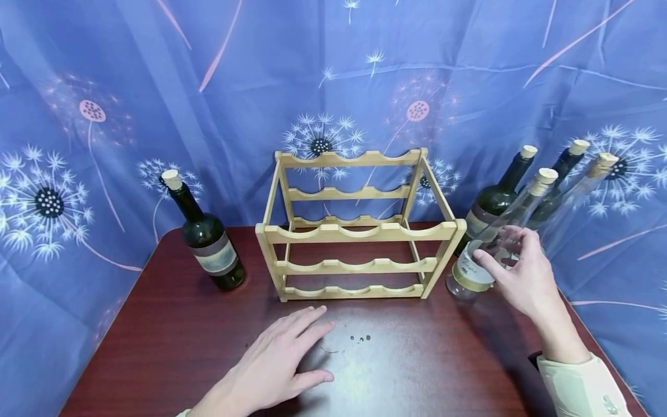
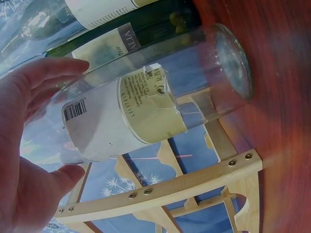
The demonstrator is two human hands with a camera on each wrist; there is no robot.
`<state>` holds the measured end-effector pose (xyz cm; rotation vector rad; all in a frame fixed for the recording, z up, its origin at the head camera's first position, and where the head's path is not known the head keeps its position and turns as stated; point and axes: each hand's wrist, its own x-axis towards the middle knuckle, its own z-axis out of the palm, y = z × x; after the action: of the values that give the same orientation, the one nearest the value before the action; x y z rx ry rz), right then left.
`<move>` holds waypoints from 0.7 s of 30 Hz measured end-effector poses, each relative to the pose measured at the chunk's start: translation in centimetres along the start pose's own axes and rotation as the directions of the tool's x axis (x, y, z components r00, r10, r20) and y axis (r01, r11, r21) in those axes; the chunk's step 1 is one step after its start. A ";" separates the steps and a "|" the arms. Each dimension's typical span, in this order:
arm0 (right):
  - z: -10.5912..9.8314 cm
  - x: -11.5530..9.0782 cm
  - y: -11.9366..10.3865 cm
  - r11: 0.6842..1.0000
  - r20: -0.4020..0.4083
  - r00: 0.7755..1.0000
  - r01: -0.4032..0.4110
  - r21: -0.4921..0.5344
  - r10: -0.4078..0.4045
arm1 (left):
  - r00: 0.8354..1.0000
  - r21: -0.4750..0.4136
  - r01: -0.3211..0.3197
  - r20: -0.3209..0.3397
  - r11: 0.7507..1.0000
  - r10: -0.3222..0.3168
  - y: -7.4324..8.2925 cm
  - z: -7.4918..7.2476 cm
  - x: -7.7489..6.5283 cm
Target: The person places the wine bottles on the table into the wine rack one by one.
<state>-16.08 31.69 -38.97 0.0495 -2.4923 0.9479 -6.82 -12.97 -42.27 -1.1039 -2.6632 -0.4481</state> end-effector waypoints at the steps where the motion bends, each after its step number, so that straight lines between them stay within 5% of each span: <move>1: 0.0 0.0 0.0 1.000 0.000 1.000 -0.006 0.003 0.006 | 1.000 0.001 0.003 0.004 1.000 -0.003 0.0 0.0 0.0; 14: -1.3 -0.5 -1.0 0.998 0.088 0.995 -0.041 -0.056 0.046 | 1.000 -0.007 0.010 0.002 1.000 -0.010 0.0 -0.1 -0.1; 21: -2.7 -0.7 -2.4 0.988 0.162 0.986 0.003 -0.155 0.023 | 1.000 -0.008 -0.008 -0.013 1.000 0.008 -0.2 -0.3 0.0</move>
<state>-13.88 31.53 -36.02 0.0671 -2.7124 0.7786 -6.97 -13.18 -42.05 -1.1098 -2.6473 -0.4640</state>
